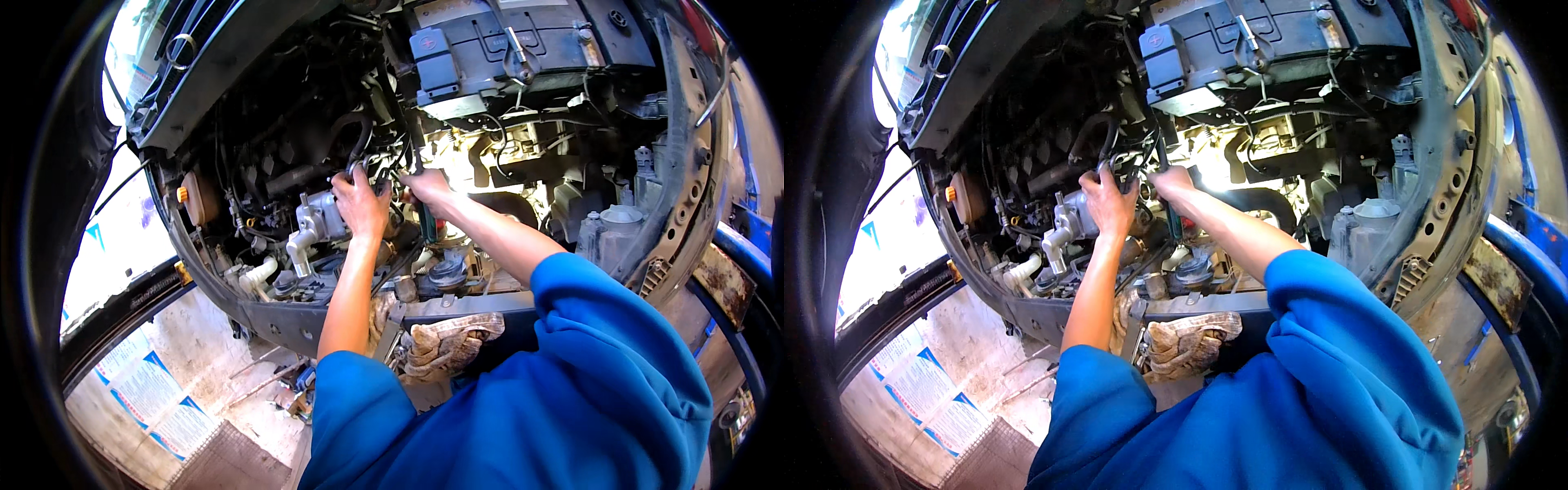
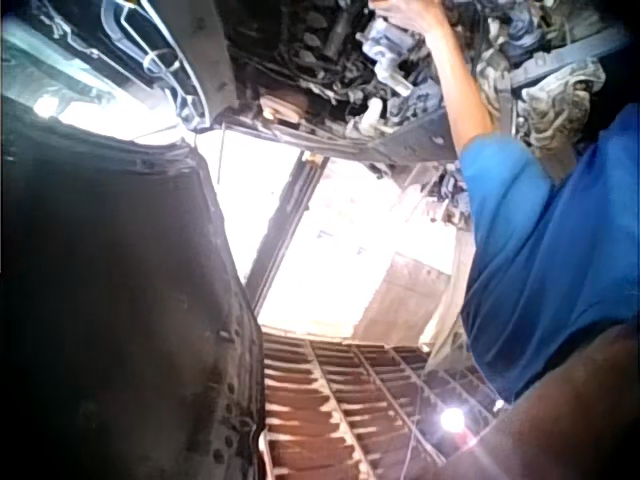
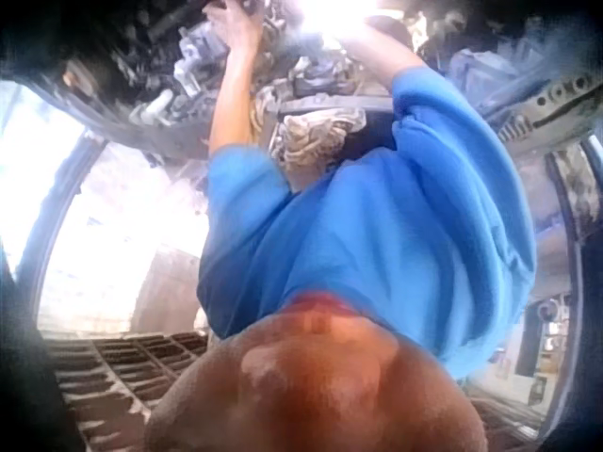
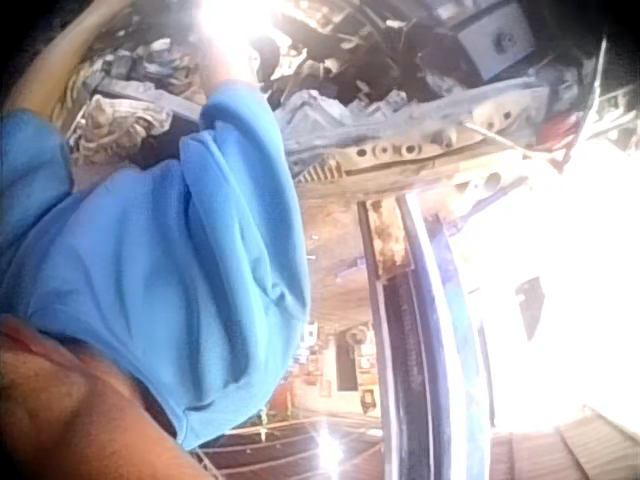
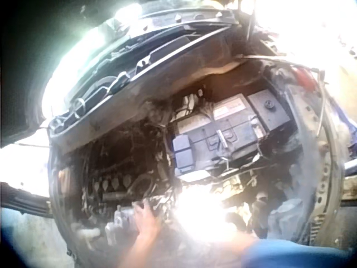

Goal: The person works inside a vehicle engine bay, using pliers and a wrench to loosen components and disconnect hoses from the upper engine area.

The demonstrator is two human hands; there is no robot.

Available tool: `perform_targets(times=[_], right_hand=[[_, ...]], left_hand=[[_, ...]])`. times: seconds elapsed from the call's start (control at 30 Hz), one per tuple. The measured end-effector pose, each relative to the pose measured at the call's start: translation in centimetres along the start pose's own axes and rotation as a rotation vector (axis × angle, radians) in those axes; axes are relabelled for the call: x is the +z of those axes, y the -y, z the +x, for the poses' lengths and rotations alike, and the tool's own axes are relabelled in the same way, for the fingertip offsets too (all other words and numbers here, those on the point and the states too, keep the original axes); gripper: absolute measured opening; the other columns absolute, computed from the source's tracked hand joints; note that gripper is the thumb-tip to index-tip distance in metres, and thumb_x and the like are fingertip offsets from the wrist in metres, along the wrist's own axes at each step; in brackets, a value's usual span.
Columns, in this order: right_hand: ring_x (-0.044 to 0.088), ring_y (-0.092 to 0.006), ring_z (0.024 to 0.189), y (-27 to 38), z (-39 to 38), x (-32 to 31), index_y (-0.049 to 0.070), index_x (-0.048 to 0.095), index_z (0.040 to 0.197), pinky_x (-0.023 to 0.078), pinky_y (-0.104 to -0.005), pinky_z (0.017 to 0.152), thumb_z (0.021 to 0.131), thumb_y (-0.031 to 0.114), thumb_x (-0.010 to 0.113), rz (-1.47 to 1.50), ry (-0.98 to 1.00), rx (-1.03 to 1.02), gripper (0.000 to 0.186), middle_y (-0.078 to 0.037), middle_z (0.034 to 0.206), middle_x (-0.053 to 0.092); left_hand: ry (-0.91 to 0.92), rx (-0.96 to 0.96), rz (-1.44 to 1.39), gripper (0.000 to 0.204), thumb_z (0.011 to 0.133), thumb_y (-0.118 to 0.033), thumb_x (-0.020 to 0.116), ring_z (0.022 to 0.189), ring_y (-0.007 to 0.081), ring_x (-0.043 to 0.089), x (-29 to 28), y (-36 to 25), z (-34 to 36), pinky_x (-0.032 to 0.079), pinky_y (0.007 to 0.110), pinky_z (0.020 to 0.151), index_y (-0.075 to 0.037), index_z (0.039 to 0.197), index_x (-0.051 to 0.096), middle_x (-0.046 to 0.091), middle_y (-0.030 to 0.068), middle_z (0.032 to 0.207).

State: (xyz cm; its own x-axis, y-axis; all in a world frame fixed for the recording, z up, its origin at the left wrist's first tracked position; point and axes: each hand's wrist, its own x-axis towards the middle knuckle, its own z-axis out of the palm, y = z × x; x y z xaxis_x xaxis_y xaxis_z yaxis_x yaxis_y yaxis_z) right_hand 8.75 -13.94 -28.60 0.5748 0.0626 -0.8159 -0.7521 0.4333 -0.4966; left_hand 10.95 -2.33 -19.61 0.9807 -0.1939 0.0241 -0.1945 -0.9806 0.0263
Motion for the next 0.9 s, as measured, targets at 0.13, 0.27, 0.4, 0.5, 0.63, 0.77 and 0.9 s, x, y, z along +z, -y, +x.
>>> perform_targets(times=[0.13, 0.27, 0.4, 0.5, 0.63, 0.77, 0.9], right_hand=[[0.071, -0.0289, 0.08, 0.9, 2.8, 2.4, -0.008, 0.068, 0.097, 0.055, -0.0378, 0.071, 0.077, 0.041, 0.079, -0.277, -0.072, -0.127, 0.054, -0.019, 0.087, 0.072], [0.069, -0.0218, 0.062, 1.9, 3.6, 2.1, -0.004, 0.07, 0.091, 0.054, -0.0356, 0.051, 0.076, 0.037, 0.08, -0.311, 0.047, -0.055, 0.044, -0.015, 0.082, 0.071], [0.069, -0.0222, 0.066, 1.6, 3.9, 2.6, -0.005, 0.07, 0.091, 0.054, -0.0363, 0.055, 0.076, 0.032, 0.08, -0.289, 0.055, -0.047, 0.041, -0.016, 0.083, 0.071], [0.07, -0.0282, 0.084, -0.1, 5.6, 3.6, -0.007, 0.071, 0.094, 0.053, -0.0381, 0.074, 0.074, 0.02, 0.08, -0.077, -0.092, -0.055, 0.035, -0.02, 0.092, 0.072], [0.07, -0.0298, 0.084, 1.4, 4.4, 4.0, -0.006, 0.07, 0.092, 0.052, -0.0389, 0.072, 0.075, 0.018, 0.078, -0.14, -0.141, -0.013, 0.031, -0.021, 0.092, 0.072], [0.069, -0.0371, 0.095, 1.5, 2.7, 5.0, -0.007, 0.07, 0.095, 0.052, -0.042, 0.082, 0.074, 0.027, 0.08, -0.2, -0.281, -0.018, 0.041, -0.025, 0.099, 0.07], [0.07, -0.0322, 0.081, 1.4, 2.0, 5.6, -0.007, 0.07, 0.087, 0.053, -0.0404, 0.072, 0.076, 0.025, 0.08, -0.248, -0.382, -0.068, 0.035, -0.022, 0.089, 0.072]], left_hand=[[0.111, -0.051, -0.071, 0.08, 0.066, -0.018, 0.086, 0.112, 0.0478, 0.049, 0.8, -0.1, 0.4, 0.051, 0.05, 0.085, -0.004, 0.131, 0.041, 0.036, 0.0252, 0.123], [0.079, -0.031, -0.127, 0.082, 0.065, -0.016, 0.085, 0.111, 0.0472, 0.048, 1.4, 0.6, 0.0, 0.051, 0.05, 0.087, -0.001, 0.13, 0.039, 0.035, 0.0249, 0.121], [0.03, 0.022, -0.144, 0.077, 0.066, -0.017, 0.084, 0.112, 0.0445, 0.046, 2.1, 1.0, -0.1, 0.053, 0.048, 0.082, 0.001, 0.128, 0.04, 0.037, 0.0232, 0.121], [0.027, 0.031, -0.145, 0.075, 0.067, -0.017, 0.082, 0.114, 0.0437, 0.044, 2.3, 0.6, 0.3, 0.054, 0.048, 0.081, 0.002, 0.127, 0.04, 0.037, 0.0231, 0.121], [0.045, -0.014, -0.166, 0.079, 0.066, -0.015, 0.083, 0.115, 0.0452, 0.044, 2.4, 0.7, -0.1, 0.051, 0.048, 0.087, 0.002, 0.129, 0.039, 0.036, 0.0235, 0.123], [0.043, 0.001, -0.22, 0.078, 0.065, -0.013, 0.083, 0.115, 0.0467, 0.044, 2.5, 1.7, -0.4, 0.047, 0.048, 0.091, 0.0, 0.129, 0.041, 0.035, 0.0239, 0.124], [0.037, 0.024, -0.223, 0.077, 0.065, -0.012, 0.082, 0.114, 0.047, 0.045, 2.0, 1.8, -0.2, 0.047, 0.048, 0.092, -0.001, 0.129, 0.041, 0.036, 0.0241, 0.125]])
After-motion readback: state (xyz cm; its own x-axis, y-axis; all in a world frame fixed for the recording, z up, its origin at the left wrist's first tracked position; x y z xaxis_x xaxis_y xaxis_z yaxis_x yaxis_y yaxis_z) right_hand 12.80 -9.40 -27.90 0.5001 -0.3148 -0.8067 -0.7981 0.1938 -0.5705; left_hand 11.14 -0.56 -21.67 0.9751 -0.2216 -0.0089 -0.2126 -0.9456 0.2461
